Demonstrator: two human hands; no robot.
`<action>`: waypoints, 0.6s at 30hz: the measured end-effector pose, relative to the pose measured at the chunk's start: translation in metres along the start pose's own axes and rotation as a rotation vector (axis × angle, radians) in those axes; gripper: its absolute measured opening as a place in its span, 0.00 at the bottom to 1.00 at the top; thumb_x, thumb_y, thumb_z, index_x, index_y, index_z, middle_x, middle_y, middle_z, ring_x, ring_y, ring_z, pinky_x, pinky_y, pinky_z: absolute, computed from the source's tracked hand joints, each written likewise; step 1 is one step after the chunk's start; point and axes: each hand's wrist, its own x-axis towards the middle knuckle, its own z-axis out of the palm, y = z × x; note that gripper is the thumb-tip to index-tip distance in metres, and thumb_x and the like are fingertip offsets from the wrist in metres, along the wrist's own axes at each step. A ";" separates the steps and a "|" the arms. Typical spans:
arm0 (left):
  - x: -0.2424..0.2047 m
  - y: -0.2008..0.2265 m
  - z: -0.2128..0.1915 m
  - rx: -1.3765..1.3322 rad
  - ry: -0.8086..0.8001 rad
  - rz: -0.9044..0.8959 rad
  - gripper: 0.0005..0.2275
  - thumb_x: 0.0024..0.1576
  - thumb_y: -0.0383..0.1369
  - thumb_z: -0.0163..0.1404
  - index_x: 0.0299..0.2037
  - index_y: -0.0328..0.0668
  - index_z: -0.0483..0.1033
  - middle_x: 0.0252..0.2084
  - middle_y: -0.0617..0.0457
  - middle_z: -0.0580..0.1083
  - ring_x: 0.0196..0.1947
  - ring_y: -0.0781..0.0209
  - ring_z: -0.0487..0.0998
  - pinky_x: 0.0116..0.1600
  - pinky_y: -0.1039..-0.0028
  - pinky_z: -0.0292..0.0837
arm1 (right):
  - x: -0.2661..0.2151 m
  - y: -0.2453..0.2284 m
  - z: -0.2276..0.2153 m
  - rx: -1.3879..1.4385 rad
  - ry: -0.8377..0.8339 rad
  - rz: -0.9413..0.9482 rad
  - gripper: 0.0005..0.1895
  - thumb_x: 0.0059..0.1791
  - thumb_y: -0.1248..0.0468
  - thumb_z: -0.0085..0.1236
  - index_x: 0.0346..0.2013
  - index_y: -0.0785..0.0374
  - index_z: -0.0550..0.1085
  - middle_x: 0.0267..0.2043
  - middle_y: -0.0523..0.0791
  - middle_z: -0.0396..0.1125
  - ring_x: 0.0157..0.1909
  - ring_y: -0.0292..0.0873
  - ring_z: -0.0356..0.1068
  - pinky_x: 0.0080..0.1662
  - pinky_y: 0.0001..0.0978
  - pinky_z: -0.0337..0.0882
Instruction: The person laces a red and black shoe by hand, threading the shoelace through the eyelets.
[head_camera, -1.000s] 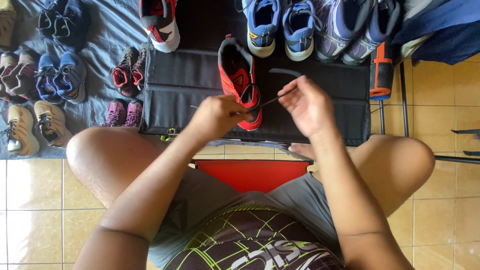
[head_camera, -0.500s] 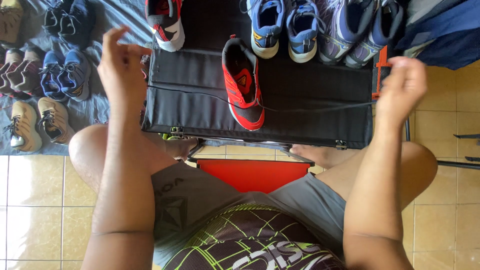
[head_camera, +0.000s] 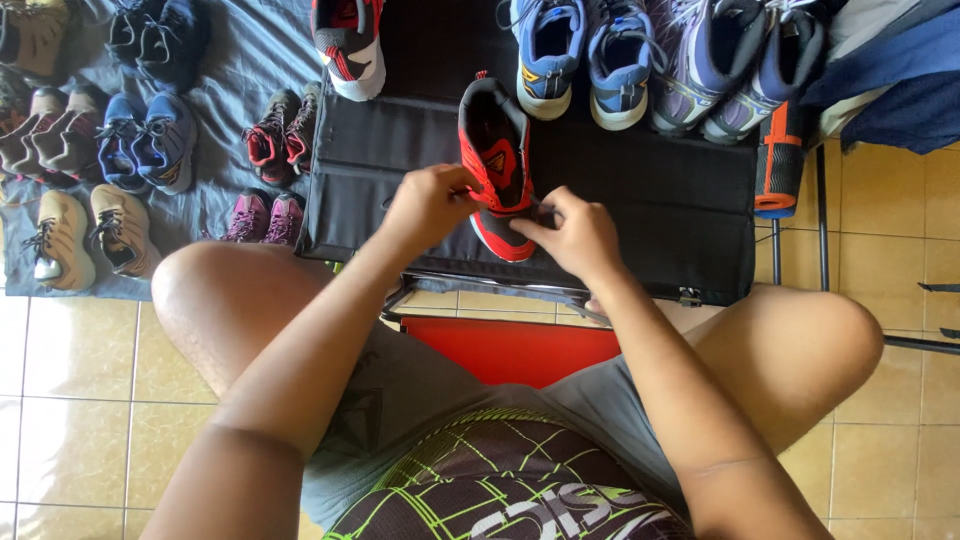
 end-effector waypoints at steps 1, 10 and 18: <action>-0.001 0.001 0.007 0.000 -0.001 -0.002 0.08 0.48 0.38 0.64 0.36 0.57 0.82 0.30 0.57 0.79 0.35 0.53 0.82 0.43 0.63 0.77 | 0.002 0.010 0.007 0.001 -0.002 0.001 0.18 0.41 0.52 0.75 0.31 0.58 0.76 0.11 0.41 0.60 0.16 0.44 0.64 0.25 0.35 0.64; -0.009 -0.014 0.028 0.139 -0.216 0.054 0.07 0.52 0.38 0.57 0.30 0.46 0.77 0.24 0.51 0.73 0.32 0.44 0.81 0.38 0.56 0.77 | 0.014 0.021 -0.043 0.147 -0.391 0.044 0.09 0.54 0.59 0.56 0.40 0.59 0.81 0.34 0.52 0.77 0.40 0.50 0.76 0.47 0.49 0.72; -0.010 0.017 -0.021 -0.038 -0.049 -0.084 0.09 0.53 0.33 0.59 0.43 0.55 0.78 0.24 0.61 0.79 0.32 0.59 0.83 0.44 0.66 0.77 | 0.018 0.059 -0.025 0.221 -0.027 0.061 0.08 0.58 0.56 0.58 0.38 0.51 0.80 0.17 0.38 0.66 0.22 0.35 0.69 0.30 0.24 0.69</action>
